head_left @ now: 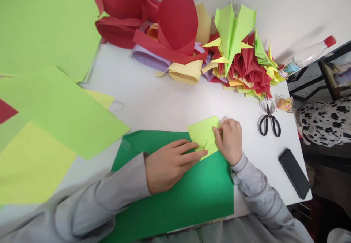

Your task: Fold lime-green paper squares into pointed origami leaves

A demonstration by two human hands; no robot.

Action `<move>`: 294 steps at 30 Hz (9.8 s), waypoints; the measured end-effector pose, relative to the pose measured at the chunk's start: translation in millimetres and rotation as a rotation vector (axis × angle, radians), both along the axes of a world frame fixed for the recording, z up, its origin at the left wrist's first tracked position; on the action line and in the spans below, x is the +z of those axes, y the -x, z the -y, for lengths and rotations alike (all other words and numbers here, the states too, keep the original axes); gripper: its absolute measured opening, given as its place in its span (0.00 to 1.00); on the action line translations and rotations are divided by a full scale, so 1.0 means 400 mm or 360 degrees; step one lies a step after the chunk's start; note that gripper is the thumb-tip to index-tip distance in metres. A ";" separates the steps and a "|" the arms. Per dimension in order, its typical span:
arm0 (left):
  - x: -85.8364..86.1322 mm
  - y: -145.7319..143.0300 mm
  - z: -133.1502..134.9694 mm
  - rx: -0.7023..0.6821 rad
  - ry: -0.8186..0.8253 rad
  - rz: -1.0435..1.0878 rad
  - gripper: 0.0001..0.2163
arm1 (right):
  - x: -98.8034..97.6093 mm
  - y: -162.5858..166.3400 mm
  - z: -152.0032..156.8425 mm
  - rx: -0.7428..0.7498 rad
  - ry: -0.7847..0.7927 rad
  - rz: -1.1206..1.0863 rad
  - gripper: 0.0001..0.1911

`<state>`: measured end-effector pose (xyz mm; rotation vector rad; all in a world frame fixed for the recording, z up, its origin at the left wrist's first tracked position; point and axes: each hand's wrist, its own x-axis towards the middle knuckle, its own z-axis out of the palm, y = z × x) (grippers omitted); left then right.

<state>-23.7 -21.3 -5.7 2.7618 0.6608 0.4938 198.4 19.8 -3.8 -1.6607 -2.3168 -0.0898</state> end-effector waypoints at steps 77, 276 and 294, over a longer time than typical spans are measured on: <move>-0.004 0.010 -0.005 -0.0045 0.0194 0.0109 0.14 | 0.007 0.009 -0.002 -0.0155 -0.0003 0.0267 0.16; -0.019 -0.084 0.010 0.0187 -0.0346 0.0045 0.13 | 0.036 -0.060 -0.005 -0.0051 0.0486 -0.0522 0.12; 0.007 -0.090 0.003 0.0424 -0.0127 -0.0092 0.22 | 0.044 -0.035 0.010 0.0023 0.0570 -0.0443 0.10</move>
